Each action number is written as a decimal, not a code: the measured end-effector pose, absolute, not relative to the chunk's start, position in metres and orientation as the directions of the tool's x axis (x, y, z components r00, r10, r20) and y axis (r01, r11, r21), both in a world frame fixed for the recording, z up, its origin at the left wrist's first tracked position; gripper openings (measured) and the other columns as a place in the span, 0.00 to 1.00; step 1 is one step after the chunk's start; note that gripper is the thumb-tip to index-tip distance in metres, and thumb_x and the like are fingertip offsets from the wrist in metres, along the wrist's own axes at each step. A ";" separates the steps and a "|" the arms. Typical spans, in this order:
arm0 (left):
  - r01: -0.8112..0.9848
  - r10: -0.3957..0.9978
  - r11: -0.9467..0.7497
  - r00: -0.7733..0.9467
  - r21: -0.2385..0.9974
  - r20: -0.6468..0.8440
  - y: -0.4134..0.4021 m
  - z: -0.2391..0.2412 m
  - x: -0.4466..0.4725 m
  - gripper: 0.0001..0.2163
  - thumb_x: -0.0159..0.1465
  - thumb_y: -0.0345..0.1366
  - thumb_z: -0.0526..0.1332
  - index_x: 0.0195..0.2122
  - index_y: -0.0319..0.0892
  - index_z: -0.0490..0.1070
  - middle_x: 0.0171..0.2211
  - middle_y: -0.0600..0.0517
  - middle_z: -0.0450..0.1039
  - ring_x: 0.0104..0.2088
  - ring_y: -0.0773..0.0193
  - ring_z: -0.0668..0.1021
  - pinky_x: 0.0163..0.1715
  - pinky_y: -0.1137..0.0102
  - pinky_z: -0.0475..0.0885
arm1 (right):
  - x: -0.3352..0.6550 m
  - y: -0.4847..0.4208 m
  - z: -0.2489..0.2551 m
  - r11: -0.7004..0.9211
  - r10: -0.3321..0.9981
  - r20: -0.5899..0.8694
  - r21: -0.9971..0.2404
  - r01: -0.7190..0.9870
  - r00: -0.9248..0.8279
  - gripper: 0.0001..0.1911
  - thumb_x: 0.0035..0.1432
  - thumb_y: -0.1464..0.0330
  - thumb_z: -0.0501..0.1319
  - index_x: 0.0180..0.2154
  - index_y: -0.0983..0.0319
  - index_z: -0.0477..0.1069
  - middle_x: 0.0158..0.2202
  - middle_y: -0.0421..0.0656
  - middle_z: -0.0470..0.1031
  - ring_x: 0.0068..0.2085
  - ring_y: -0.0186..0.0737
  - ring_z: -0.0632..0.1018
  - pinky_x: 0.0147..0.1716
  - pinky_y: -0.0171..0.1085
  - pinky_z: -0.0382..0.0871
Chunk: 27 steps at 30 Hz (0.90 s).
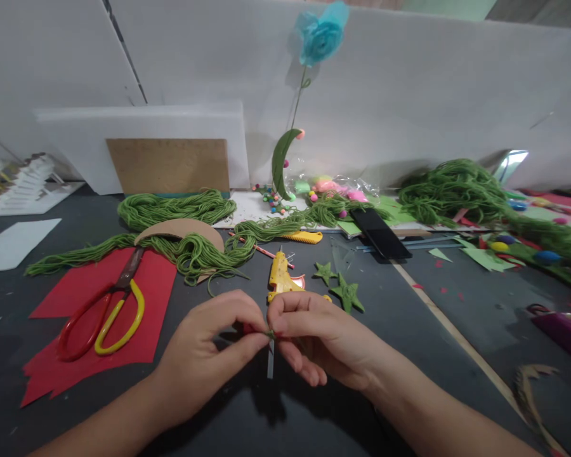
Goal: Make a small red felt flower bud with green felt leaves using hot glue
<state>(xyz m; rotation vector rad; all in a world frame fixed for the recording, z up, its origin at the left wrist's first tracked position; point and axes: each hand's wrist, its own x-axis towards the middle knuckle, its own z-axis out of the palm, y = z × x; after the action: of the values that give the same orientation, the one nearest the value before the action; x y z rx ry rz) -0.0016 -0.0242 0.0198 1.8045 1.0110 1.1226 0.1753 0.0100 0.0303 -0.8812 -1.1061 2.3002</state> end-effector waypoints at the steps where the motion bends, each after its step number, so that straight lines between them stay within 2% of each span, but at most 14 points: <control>1: 0.172 0.938 -0.279 0.260 0.945 0.229 -0.024 0.019 -0.001 0.04 0.58 0.28 0.61 0.28 0.43 0.69 0.26 0.57 0.69 0.30 0.70 0.72 0.31 0.76 0.67 | 0.175 0.010 0.031 -0.545 0.655 -0.348 -0.833 -0.100 -0.671 0.05 0.49 0.68 0.61 0.26 0.63 0.67 0.13 0.33 0.67 0.11 0.24 0.63 0.08 0.23 0.50; 4: -0.021 0.984 -0.004 0.178 1.000 0.007 -0.020 0.017 0.001 0.03 0.56 0.33 0.63 0.26 0.43 0.70 0.25 0.57 0.67 0.27 0.71 0.70 0.28 0.77 0.65 | 0.173 0.009 0.034 -0.287 0.815 -0.247 -0.958 0.005 -0.524 0.04 0.48 0.69 0.62 0.27 0.63 0.68 0.14 0.32 0.62 0.15 0.23 0.60 0.13 0.24 0.50; 6: -0.118 0.987 0.093 0.143 0.989 -0.076 -0.018 0.016 0.003 0.04 0.55 0.34 0.64 0.26 0.43 0.70 0.24 0.58 0.67 0.27 0.71 0.68 0.28 0.78 0.64 | 0.172 0.006 0.036 -0.014 0.893 -0.084 -0.987 0.160 -0.441 0.03 0.50 0.70 0.60 0.27 0.63 0.70 0.17 0.34 0.64 0.19 0.26 0.63 0.18 0.27 0.54; 7: -0.150 0.985 0.125 0.136 0.981 -0.105 -0.018 0.016 0.003 0.04 0.55 0.34 0.65 0.27 0.43 0.71 0.24 0.58 0.67 0.26 0.72 0.68 0.28 0.78 0.64 | 0.172 0.004 0.036 0.136 0.904 0.018 -0.959 0.248 -0.428 0.03 0.51 0.71 0.59 0.27 0.63 0.70 0.19 0.36 0.66 0.21 0.28 0.65 0.20 0.28 0.56; 10: -0.199 0.977 0.189 0.140 0.962 -0.163 -0.018 0.018 0.005 0.04 0.53 0.34 0.66 0.27 0.42 0.72 0.22 0.58 0.67 0.24 0.72 0.67 0.26 0.78 0.63 | 0.174 0.000 0.034 0.537 0.813 0.304 -0.720 0.440 -0.496 0.06 0.55 0.72 0.55 0.31 0.62 0.71 0.24 0.40 0.72 0.25 0.32 0.69 0.25 0.30 0.59; 13: -0.202 0.973 0.216 0.129 0.955 -0.193 -0.018 0.019 0.005 0.05 0.52 0.34 0.67 0.29 0.42 0.74 0.23 0.57 0.69 0.24 0.72 0.67 0.26 0.78 0.63 | 0.175 -0.002 0.029 0.734 0.679 0.446 -0.448 0.510 -0.583 0.09 0.58 0.72 0.52 0.32 0.64 0.72 0.22 0.41 0.69 0.23 0.32 0.67 0.24 0.31 0.56; 16: -0.213 0.972 0.224 0.125 0.951 -0.200 -0.018 0.018 0.004 0.05 0.51 0.34 0.67 0.29 0.42 0.75 0.23 0.57 0.69 0.24 0.72 0.67 0.25 0.78 0.63 | 0.176 -0.003 0.027 0.775 0.625 0.486 -0.288 0.563 -0.611 0.11 0.59 0.72 0.52 0.30 0.65 0.72 0.20 0.41 0.67 0.22 0.32 0.65 0.22 0.32 0.53; 18: -0.231 0.970 0.230 0.134 0.945 -0.203 -0.018 0.017 0.004 0.04 0.52 0.34 0.67 0.28 0.42 0.74 0.21 0.58 0.67 0.23 0.73 0.66 0.24 0.79 0.62 | 0.176 -0.004 0.028 0.773 0.626 0.488 -0.285 0.567 -0.608 0.10 0.58 0.72 0.53 0.30 0.65 0.72 0.20 0.41 0.67 0.22 0.32 0.66 0.22 0.32 0.53; 21: -0.213 0.976 0.203 0.124 0.956 -0.180 -0.018 0.017 0.004 0.04 0.52 0.34 0.66 0.28 0.42 0.74 0.23 0.57 0.67 0.24 0.72 0.67 0.25 0.79 0.62 | 0.174 -0.006 0.033 0.715 0.699 0.443 -0.463 0.524 -0.562 0.08 0.57 0.71 0.55 0.30 0.65 0.72 0.19 0.39 0.68 0.20 0.29 0.66 0.22 0.30 0.55; 24: -0.196 0.984 0.162 0.107 0.967 -0.143 -0.019 0.018 0.004 0.03 0.52 0.34 0.66 0.28 0.43 0.74 0.25 0.57 0.69 0.27 0.71 0.68 0.28 0.78 0.63 | 0.172 -0.007 0.035 0.560 0.808 0.321 -0.677 0.477 -0.494 0.07 0.56 0.71 0.56 0.29 0.63 0.72 0.16 0.35 0.64 0.17 0.27 0.62 0.18 0.28 0.53; 27: -0.192 0.977 0.187 0.137 0.963 -0.162 -0.020 0.020 0.004 0.03 0.53 0.34 0.66 0.28 0.43 0.75 0.25 0.57 0.69 0.26 0.72 0.67 0.27 0.78 0.62 | 0.169 -0.005 0.034 0.426 0.863 0.211 -0.791 0.438 -0.459 0.08 0.55 0.71 0.56 0.26 0.62 0.71 0.17 0.35 0.65 0.18 0.28 0.64 0.18 0.28 0.55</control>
<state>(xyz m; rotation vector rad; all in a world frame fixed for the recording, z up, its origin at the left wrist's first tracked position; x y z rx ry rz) 0.0040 -0.0203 0.0203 0.9867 1.0514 1.0840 0.1692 -0.0055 0.0342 -1.0939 -2.0668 0.8925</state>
